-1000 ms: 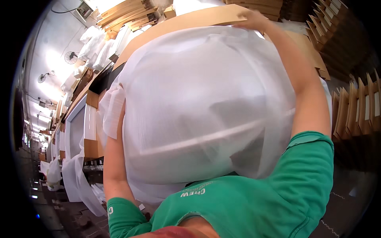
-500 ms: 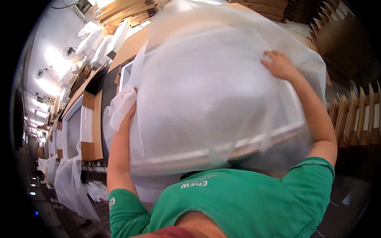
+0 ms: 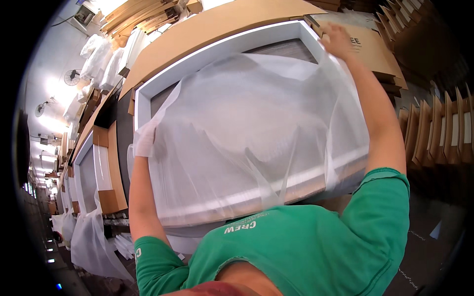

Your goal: The person places a large wood-patterned panel into a white foam insert inside a cardboard box on a conveyor line and then covers the panel with a sheet of white protective foam.

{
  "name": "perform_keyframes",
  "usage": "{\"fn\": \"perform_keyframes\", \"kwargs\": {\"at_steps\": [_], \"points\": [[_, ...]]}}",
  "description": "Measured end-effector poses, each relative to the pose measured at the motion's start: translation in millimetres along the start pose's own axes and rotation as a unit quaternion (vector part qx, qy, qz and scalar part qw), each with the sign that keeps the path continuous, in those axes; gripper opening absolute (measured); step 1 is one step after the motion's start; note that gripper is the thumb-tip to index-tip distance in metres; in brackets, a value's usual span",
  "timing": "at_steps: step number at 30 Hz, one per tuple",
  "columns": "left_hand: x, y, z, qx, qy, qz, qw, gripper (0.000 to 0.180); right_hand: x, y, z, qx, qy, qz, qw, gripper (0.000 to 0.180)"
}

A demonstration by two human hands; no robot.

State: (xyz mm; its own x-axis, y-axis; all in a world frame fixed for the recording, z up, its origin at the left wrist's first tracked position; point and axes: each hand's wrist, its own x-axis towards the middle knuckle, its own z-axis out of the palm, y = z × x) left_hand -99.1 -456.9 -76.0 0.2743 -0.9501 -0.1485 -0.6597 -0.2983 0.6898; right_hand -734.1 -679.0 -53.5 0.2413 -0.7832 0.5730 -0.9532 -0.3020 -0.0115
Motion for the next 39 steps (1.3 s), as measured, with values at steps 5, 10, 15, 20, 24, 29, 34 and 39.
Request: {"fn": "perform_keyframes", "kwargs": {"at_steps": [5, 10, 15, 20, 24, 29, 34, 39], "points": [[-48.4, 67.7, 1.2, -0.309, -0.087, -0.036, 0.946, 0.053, 25.6, -52.4, -55.5, 0.157, 0.192, -0.063, 0.967, 0.019], [-52.6, 35.2, -22.4, -0.084, -0.037, -0.096, 0.991, 0.066, -62.5, -121.1, -47.8, 0.207, -0.227, -0.208, 0.929, 0.013], [5.2, -41.9, -7.5, 0.353, 0.144, 0.093, 0.920, 0.051, -145.1, -63.6, 38.4, 0.019, -0.435, 0.029, 0.900, 0.057], [8.9, -110.3, -16.1, 0.174, 0.025, -0.081, 0.981, 0.043, -145.7, -79.3, -1.1, -0.022, -0.610, 0.004, 0.792, 0.077], [-97.9, 95.9, -4.4, 0.293, -0.098, 0.079, 0.948, 0.029, -169.8, -76.6, -61.8, -0.079, -0.621, -0.009, 0.780, 0.076], [-182.7, 67.1, -14.0, 0.279, -0.088, 0.237, 0.926, 0.025, -177.5, -124.6, -93.1, 0.059, -0.528, -0.022, 0.847, 0.061], [-166.0, 31.4, -52.6, 0.479, 0.042, 0.272, 0.833, 0.034, -181.3, -124.3, -108.7, -0.035, -0.600, -0.045, 0.798, 0.060], [-81.9, -43.2, -26.1, 0.224, 0.105, 0.033, 0.969, 0.067, -183.0, -101.4, -101.4, -0.176, -0.669, -0.087, 0.717, 0.042]]}}
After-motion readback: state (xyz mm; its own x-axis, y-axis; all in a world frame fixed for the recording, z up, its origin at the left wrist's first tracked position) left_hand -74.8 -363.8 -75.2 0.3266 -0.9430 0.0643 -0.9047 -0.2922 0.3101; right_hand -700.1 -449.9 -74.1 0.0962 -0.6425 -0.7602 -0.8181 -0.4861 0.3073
